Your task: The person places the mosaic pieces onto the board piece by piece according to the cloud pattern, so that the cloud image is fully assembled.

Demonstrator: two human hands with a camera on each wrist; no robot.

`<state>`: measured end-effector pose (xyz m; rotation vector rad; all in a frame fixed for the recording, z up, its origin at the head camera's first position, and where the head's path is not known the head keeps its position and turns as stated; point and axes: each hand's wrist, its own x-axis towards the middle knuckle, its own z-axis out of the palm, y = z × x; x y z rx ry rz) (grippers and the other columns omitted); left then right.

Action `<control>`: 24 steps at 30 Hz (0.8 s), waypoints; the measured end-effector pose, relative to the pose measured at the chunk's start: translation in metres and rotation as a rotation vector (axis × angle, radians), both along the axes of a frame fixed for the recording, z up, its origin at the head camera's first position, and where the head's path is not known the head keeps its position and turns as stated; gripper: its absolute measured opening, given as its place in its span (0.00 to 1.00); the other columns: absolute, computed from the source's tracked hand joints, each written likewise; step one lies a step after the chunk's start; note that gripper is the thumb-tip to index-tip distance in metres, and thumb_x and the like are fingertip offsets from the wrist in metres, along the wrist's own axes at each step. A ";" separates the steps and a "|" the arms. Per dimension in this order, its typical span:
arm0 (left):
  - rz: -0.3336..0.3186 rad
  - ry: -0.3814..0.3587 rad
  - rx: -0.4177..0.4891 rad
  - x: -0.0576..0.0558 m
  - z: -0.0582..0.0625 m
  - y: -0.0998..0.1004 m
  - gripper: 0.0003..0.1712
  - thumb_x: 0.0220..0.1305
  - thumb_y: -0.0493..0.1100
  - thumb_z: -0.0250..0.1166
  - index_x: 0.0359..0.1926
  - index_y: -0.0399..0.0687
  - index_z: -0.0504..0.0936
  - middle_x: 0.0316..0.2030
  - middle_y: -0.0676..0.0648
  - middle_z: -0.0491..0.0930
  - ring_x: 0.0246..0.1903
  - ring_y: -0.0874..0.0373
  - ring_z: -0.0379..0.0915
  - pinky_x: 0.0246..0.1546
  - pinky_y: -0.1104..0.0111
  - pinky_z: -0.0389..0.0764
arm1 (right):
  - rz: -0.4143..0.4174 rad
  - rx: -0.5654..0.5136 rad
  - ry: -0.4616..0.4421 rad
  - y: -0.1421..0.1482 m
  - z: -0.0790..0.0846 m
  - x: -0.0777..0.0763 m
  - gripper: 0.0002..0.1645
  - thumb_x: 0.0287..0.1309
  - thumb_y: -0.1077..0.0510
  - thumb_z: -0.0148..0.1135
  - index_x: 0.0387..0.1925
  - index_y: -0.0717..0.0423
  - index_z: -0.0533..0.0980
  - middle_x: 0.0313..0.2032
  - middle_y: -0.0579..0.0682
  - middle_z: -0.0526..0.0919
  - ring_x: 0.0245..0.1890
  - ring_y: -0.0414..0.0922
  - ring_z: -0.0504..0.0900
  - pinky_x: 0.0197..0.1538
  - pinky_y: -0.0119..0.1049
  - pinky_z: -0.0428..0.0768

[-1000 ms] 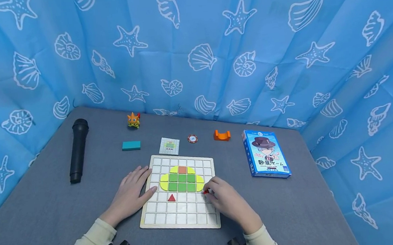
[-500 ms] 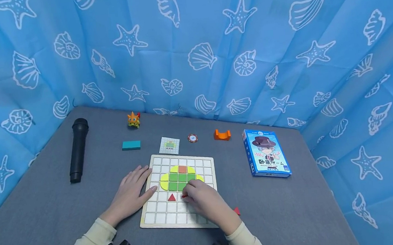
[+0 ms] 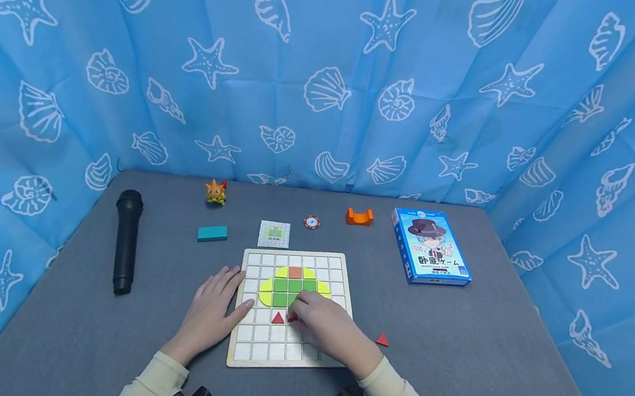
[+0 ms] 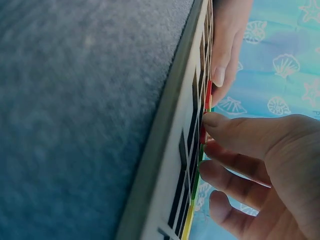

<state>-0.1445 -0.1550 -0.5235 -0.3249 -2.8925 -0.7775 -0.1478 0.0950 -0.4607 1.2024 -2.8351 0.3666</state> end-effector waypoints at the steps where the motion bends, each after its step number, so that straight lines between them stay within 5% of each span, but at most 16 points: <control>1: 0.000 -0.001 -0.001 0.000 0.000 0.000 0.39 0.67 0.63 0.54 0.71 0.49 0.62 0.70 0.44 0.60 0.72 0.46 0.48 0.70 0.46 0.50 | -0.001 0.002 -0.004 0.000 0.000 0.000 0.09 0.55 0.57 0.69 0.39 0.47 0.82 0.37 0.40 0.80 0.37 0.36 0.78 0.42 0.29 0.80; 24: 0.002 -0.005 -0.007 -0.001 0.000 0.001 0.39 0.67 0.63 0.54 0.71 0.48 0.62 0.70 0.44 0.60 0.72 0.45 0.48 0.69 0.46 0.51 | -0.023 0.051 -0.081 0.001 0.000 0.002 0.11 0.59 0.53 0.66 0.44 0.45 0.82 0.36 0.39 0.79 0.34 0.34 0.75 0.40 0.28 0.79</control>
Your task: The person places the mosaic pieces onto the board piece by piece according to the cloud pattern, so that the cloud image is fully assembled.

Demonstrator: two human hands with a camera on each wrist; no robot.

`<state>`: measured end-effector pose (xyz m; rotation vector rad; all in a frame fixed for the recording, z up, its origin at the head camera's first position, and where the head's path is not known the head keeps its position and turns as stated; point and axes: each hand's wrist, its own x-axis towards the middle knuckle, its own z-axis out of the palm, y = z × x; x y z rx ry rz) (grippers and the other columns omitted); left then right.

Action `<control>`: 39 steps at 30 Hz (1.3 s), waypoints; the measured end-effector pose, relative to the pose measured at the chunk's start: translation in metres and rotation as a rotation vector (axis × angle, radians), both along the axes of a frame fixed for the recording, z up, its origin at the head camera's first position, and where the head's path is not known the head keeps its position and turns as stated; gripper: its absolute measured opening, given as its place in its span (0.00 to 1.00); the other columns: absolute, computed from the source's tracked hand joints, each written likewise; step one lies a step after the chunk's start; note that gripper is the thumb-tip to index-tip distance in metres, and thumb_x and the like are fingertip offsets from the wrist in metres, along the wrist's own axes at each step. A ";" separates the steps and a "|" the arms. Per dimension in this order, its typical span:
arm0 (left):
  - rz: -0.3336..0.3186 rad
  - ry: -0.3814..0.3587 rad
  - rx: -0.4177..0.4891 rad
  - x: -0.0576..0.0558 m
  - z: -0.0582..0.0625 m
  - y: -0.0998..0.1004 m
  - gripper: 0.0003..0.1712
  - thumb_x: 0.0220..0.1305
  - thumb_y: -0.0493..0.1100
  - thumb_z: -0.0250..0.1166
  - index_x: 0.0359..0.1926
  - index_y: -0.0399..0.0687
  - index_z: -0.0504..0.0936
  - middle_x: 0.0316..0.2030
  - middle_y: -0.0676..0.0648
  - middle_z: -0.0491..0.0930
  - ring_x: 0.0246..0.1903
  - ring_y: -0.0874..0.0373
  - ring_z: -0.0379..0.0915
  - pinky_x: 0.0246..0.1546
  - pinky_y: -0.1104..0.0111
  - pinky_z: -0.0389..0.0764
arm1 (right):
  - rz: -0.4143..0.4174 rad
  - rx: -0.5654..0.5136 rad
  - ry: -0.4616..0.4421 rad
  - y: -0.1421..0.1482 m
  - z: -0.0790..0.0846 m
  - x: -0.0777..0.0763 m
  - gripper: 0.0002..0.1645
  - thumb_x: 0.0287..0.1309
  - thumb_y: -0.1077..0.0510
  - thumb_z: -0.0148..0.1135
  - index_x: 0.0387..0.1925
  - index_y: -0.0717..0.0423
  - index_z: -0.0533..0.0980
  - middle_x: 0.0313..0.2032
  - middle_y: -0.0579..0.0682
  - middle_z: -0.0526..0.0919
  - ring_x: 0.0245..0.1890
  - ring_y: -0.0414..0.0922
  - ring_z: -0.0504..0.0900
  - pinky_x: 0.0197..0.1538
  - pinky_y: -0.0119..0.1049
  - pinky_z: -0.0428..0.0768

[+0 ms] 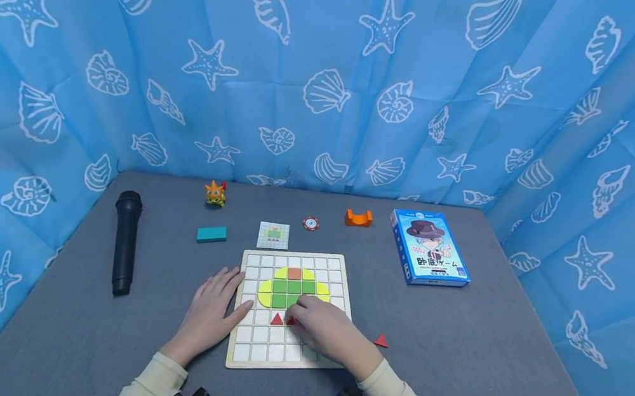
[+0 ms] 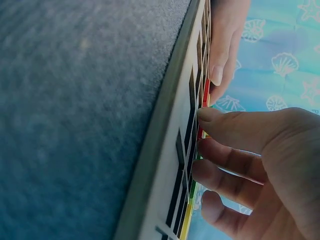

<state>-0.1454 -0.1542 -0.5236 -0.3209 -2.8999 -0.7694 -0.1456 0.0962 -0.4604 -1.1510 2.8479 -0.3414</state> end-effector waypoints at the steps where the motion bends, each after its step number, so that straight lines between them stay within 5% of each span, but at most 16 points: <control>1: 0.000 0.001 -0.001 0.000 0.000 0.000 0.39 0.66 0.63 0.54 0.71 0.48 0.62 0.70 0.43 0.60 0.72 0.45 0.48 0.69 0.46 0.51 | 0.000 0.001 0.000 0.000 0.000 0.001 0.11 0.59 0.53 0.66 0.44 0.44 0.82 0.36 0.40 0.79 0.34 0.34 0.75 0.40 0.28 0.79; 11: 0.002 0.003 -0.001 0.001 0.001 0.001 0.39 0.66 0.63 0.55 0.71 0.48 0.62 0.70 0.43 0.61 0.72 0.45 0.48 0.70 0.46 0.50 | -0.010 0.017 0.017 0.004 0.004 0.004 0.15 0.58 0.54 0.66 0.48 0.46 0.80 0.38 0.41 0.78 0.34 0.35 0.73 0.37 0.26 0.78; 26: 0.005 0.004 -0.003 0.001 0.001 0.000 0.39 0.66 0.63 0.54 0.71 0.48 0.62 0.70 0.44 0.60 0.72 0.46 0.48 0.70 0.46 0.50 | -0.217 0.102 -0.003 0.067 0.018 0.007 0.16 0.56 0.53 0.68 0.47 0.46 0.79 0.40 0.40 0.79 0.35 0.33 0.74 0.38 0.32 0.80; 39: 0.000 0.003 0.003 0.001 0.000 0.000 0.39 0.66 0.63 0.55 0.71 0.48 0.62 0.70 0.44 0.60 0.72 0.45 0.48 0.70 0.47 0.50 | -0.424 0.197 -0.297 0.107 0.029 0.018 0.21 0.51 0.55 0.72 0.48 0.49 0.79 0.40 0.44 0.79 0.35 0.37 0.76 0.41 0.41 0.80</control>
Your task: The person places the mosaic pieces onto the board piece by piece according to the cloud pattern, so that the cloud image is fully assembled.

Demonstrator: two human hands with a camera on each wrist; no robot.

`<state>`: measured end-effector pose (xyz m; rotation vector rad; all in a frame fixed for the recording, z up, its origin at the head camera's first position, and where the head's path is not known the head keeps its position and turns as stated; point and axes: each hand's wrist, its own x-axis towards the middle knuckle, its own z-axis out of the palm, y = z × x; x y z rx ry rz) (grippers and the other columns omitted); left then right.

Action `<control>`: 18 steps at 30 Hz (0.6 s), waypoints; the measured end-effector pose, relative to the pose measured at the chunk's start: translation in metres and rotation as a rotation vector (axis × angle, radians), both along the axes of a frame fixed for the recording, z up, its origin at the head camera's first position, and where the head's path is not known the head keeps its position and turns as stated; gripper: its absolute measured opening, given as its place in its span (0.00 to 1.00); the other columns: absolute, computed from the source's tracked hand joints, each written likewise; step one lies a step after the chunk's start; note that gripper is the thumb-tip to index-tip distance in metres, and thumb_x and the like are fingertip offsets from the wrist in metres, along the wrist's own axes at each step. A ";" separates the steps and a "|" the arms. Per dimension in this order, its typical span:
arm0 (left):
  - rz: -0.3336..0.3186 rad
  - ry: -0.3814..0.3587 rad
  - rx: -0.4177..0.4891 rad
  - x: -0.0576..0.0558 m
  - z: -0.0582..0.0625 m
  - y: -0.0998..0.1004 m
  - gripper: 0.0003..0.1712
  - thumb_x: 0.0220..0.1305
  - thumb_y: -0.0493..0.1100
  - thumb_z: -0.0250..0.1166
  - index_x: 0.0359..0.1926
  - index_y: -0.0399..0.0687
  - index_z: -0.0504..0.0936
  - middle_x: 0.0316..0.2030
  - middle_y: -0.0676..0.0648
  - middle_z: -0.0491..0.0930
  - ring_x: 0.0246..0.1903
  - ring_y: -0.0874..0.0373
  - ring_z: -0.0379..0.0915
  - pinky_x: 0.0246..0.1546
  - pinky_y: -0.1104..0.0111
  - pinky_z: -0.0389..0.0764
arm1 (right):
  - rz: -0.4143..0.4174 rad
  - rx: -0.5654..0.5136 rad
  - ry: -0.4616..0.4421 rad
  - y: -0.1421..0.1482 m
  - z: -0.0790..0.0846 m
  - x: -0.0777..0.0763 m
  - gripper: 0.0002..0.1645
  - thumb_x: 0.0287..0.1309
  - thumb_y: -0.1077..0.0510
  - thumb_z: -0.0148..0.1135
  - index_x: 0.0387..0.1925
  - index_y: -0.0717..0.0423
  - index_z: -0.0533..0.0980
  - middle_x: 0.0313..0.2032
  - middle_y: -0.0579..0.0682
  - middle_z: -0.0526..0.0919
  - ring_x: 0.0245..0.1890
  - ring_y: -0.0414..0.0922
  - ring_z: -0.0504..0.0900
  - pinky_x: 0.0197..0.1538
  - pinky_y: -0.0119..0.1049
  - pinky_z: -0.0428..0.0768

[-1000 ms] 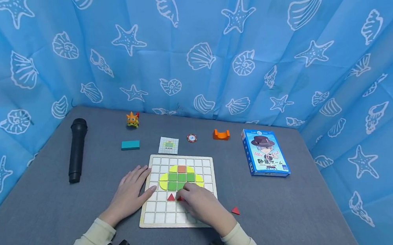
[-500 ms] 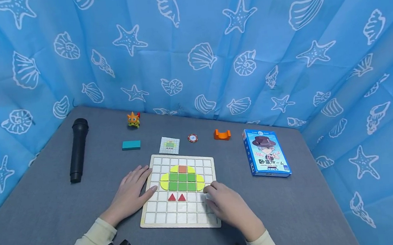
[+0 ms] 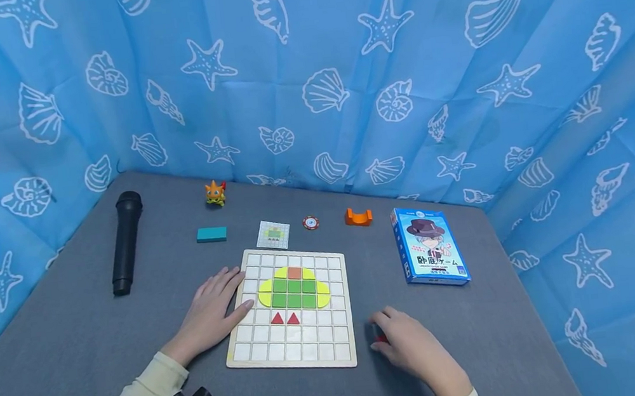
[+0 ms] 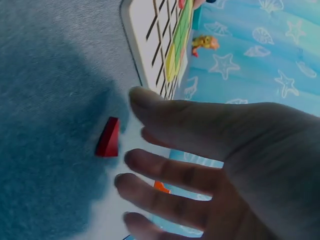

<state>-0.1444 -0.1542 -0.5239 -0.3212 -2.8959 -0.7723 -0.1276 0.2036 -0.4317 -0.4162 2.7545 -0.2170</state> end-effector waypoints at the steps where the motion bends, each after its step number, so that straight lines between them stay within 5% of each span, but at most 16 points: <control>1: 0.000 0.000 0.001 0.000 0.000 0.000 0.39 0.67 0.63 0.55 0.71 0.48 0.62 0.70 0.44 0.60 0.72 0.46 0.48 0.70 0.47 0.50 | -0.003 0.002 -0.015 0.001 0.000 0.001 0.21 0.51 0.55 0.72 0.48 0.50 0.79 0.39 0.44 0.79 0.34 0.38 0.75 0.40 0.40 0.80; 18: -0.008 -0.001 0.006 0.000 0.000 -0.001 0.39 0.67 0.63 0.54 0.71 0.48 0.62 0.70 0.44 0.60 0.72 0.46 0.48 0.70 0.46 0.50 | -0.002 -0.019 0.073 0.010 -0.015 -0.008 0.15 0.52 0.60 0.70 0.43 0.48 0.79 0.37 0.41 0.78 0.35 0.36 0.76 0.41 0.38 0.80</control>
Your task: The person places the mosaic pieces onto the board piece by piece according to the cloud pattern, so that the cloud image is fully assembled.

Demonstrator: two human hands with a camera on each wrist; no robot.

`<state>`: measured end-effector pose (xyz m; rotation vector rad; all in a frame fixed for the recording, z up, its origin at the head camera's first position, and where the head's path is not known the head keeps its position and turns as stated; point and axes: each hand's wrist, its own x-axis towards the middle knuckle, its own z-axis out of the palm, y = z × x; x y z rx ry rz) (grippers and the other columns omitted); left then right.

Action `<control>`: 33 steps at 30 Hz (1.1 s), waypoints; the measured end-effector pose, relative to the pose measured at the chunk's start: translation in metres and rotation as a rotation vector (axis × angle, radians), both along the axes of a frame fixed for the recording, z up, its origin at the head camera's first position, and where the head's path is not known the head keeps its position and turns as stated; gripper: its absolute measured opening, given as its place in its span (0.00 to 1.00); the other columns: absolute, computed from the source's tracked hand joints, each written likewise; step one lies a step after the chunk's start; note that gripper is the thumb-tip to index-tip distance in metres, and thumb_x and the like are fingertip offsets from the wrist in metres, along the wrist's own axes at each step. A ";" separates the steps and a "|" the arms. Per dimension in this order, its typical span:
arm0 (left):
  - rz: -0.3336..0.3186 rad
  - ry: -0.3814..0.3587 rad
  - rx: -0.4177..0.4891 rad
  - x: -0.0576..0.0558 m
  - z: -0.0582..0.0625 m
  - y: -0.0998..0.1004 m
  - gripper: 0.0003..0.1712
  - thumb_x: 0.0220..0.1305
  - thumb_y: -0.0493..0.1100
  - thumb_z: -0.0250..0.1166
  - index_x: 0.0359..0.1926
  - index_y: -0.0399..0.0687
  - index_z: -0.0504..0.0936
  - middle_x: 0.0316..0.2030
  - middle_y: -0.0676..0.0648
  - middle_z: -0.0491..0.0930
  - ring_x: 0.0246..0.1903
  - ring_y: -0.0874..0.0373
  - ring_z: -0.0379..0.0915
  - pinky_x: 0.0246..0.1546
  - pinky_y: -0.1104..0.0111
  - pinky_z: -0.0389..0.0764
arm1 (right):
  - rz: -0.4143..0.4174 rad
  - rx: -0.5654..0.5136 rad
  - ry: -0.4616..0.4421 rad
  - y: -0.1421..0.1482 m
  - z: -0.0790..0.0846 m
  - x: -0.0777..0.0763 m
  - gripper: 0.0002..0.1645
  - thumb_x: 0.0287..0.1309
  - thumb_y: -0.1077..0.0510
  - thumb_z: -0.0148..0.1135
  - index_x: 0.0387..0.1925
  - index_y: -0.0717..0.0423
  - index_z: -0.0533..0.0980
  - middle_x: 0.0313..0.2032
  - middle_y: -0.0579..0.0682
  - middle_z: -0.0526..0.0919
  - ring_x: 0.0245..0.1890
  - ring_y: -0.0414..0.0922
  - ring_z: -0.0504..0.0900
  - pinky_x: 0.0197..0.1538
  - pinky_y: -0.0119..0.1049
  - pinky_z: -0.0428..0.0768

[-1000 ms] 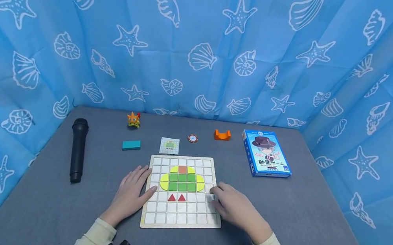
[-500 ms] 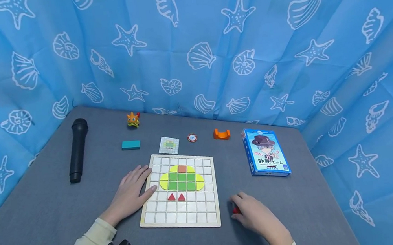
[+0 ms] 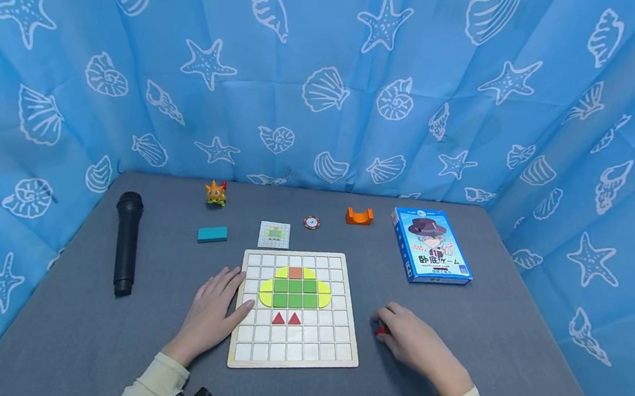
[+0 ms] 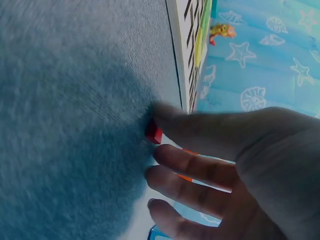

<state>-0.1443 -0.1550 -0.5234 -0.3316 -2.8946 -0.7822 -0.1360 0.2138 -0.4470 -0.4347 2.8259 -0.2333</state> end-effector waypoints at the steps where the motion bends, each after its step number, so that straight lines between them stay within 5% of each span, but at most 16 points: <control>1: -0.001 0.003 -0.004 0.000 0.000 0.000 0.39 0.67 0.63 0.54 0.71 0.48 0.62 0.70 0.44 0.60 0.72 0.46 0.48 0.70 0.46 0.51 | -0.005 0.004 -0.003 0.000 0.000 -0.001 0.15 0.52 0.60 0.70 0.43 0.48 0.79 0.38 0.41 0.78 0.36 0.36 0.76 0.41 0.39 0.80; 23: 0.000 0.026 0.001 -0.001 -0.003 0.000 0.38 0.67 0.63 0.53 0.71 0.49 0.62 0.70 0.44 0.61 0.71 0.45 0.50 0.69 0.46 0.52 | -0.001 -0.056 0.108 -0.005 -0.006 -0.004 0.08 0.55 0.60 0.68 0.36 0.46 0.78 0.34 0.39 0.75 0.32 0.33 0.72 0.39 0.35 0.79; 33: -0.002 0.017 0.002 0.000 -0.001 0.000 0.39 0.66 0.63 0.55 0.71 0.49 0.62 0.70 0.44 0.60 0.72 0.46 0.49 0.70 0.46 0.51 | 0.170 -0.222 0.219 -0.037 0.005 -0.005 0.11 0.53 0.60 0.69 0.39 0.48 0.78 0.38 0.40 0.77 0.37 0.37 0.77 0.41 0.33 0.81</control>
